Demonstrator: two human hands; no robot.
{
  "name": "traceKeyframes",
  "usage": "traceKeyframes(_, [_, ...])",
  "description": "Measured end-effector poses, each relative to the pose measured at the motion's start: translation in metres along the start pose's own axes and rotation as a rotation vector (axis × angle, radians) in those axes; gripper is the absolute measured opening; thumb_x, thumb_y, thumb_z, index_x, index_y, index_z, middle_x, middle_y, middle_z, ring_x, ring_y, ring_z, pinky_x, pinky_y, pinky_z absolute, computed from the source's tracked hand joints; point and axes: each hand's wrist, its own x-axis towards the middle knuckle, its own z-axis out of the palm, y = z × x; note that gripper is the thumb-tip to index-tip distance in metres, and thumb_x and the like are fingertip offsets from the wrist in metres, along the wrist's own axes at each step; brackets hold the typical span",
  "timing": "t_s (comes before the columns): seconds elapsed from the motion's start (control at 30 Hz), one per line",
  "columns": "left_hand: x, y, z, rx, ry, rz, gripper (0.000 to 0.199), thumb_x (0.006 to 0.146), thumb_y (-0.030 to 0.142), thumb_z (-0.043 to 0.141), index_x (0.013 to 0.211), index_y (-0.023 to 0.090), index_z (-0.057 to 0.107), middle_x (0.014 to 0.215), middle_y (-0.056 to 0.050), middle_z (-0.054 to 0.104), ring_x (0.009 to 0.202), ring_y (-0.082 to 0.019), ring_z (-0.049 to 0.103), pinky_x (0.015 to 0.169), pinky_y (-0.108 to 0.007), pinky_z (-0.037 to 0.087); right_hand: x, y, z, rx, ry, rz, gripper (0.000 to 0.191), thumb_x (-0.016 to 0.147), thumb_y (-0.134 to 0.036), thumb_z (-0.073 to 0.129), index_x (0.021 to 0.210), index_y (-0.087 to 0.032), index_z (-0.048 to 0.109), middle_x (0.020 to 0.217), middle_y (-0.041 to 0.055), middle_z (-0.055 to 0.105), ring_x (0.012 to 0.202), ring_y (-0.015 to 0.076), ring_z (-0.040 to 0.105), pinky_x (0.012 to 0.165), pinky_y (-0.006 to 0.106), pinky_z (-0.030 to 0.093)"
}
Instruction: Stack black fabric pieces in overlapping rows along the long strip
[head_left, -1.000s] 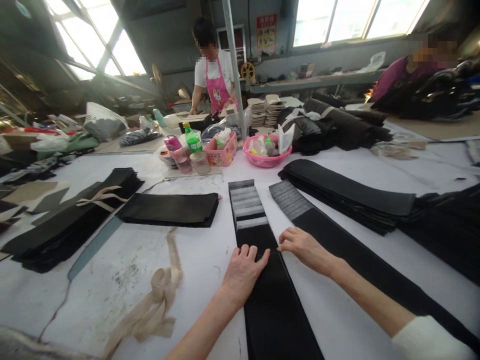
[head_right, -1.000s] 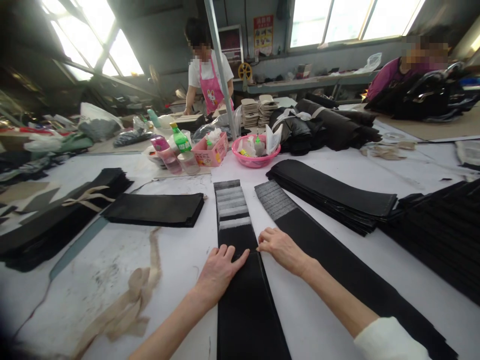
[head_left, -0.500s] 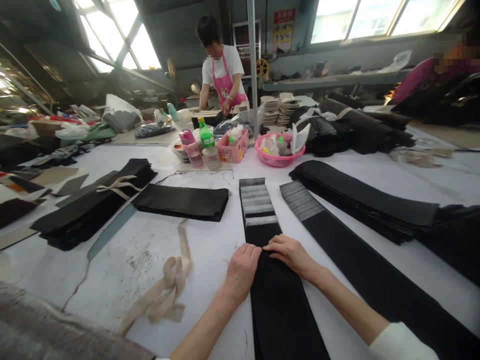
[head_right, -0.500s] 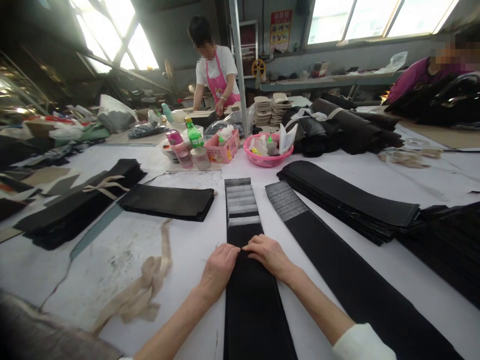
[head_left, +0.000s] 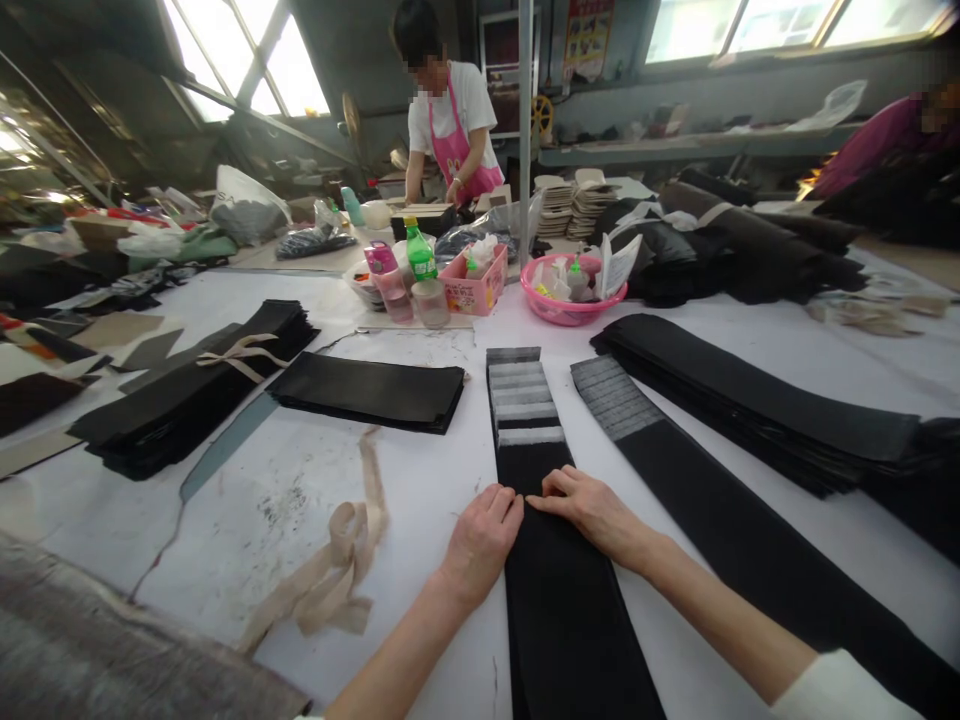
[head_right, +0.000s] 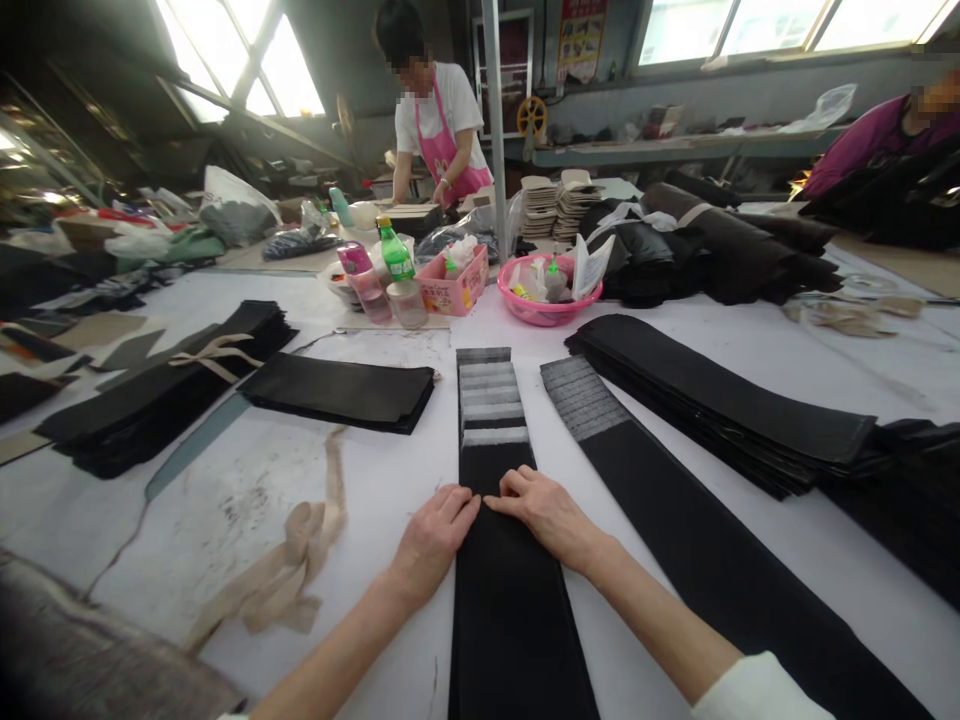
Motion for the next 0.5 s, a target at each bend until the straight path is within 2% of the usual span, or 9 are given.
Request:
traceKeyframes(0.2, [-0.005, 0.000, 0.003, 0.052, 0.038, 0.032, 0.026, 0.094, 0.008, 0.040, 0.114, 0.010, 0.057, 0.106, -0.012, 0.062, 0.103, -0.021, 0.059, 0.089, -0.038, 0.054, 0.002, -0.005, -0.005, -0.028, -0.021, -0.006, 0.034, 0.096, -0.018, 0.046, 0.124, -0.032, 0.057, 0.100, 0.0034, 0.055, 0.088, 0.0160, 0.051, 0.078, 0.029, 0.049])
traceKeyframes(0.5, [-0.014, -0.001, 0.003, 0.061, 0.024, 0.038, 0.030, 0.094, 0.007, 0.037, 0.119, 0.007, 0.055, 0.115, -0.014, 0.061, 0.113, -0.025, 0.057, 0.094, -0.040, 0.052, 0.003, -0.008, -0.007, -0.071, -0.034, -0.003, 0.028, 0.095, -0.017, 0.046, 0.118, -0.029, 0.060, 0.099, 0.0040, 0.054, 0.088, 0.0166, 0.051, 0.077, 0.030, 0.049])
